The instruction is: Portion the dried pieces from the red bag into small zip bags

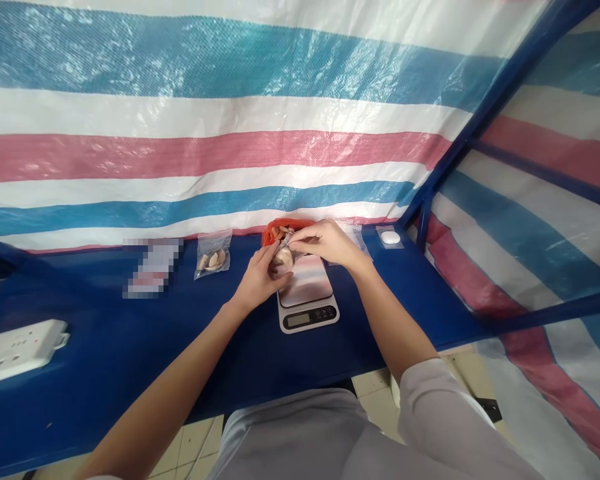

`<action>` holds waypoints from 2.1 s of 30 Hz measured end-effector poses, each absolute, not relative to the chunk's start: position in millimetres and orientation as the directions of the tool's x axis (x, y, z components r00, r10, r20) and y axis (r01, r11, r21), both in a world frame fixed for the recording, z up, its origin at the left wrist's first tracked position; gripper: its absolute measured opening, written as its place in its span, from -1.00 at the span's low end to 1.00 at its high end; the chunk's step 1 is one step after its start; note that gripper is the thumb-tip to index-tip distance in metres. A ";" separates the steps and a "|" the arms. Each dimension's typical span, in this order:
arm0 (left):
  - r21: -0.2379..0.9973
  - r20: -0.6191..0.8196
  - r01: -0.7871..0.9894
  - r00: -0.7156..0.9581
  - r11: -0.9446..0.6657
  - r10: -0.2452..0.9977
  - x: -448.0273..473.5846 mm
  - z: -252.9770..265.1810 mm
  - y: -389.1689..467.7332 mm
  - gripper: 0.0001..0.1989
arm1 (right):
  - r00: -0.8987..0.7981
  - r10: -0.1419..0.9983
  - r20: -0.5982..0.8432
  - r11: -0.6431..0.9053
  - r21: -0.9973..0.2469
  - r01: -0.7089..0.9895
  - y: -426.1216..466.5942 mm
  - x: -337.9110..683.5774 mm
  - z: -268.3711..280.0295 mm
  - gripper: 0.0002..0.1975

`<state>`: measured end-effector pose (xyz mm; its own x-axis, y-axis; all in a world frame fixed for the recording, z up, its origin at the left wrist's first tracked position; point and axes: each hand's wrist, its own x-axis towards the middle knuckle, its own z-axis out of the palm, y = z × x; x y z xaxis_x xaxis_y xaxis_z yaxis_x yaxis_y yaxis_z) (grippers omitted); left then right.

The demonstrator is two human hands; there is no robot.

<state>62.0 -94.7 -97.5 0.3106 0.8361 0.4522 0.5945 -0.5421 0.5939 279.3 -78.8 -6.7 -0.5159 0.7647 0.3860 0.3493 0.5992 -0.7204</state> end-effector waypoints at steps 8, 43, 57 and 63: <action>0.776 0.374 0.419 0.298 -0.472 0.879 51.8 -97.9 -102.8 -0.32 | -0.464 0.784 0.413 0.565 -0.785 0.255 -88.3 295.5 -24.9 -0.82; 0.506 0.508 0.639 0.322 -0.579 0.799 59.5 -112.0 -128.0 -0.56 | -0.100 0.976 0.194 0.206 -0.971 0.122 -96.8 337.9 -104.1 -0.61; 0.461 0.461 0.656 0.399 -0.598 0.793 62.8 -116.5 -119.8 -0.54 | -0.068 0.990 0.123 0.129 -0.986 0.104 -97.0 350.6 -112.7 -0.56; 0.445 0.501 0.702 0.319 -0.556 0.804 48.1 -118.9 -123.6 -0.53 | 0.034 0.971 0.236 0.207 -0.904 0.374 -104.3 370.2 -106.7 -0.62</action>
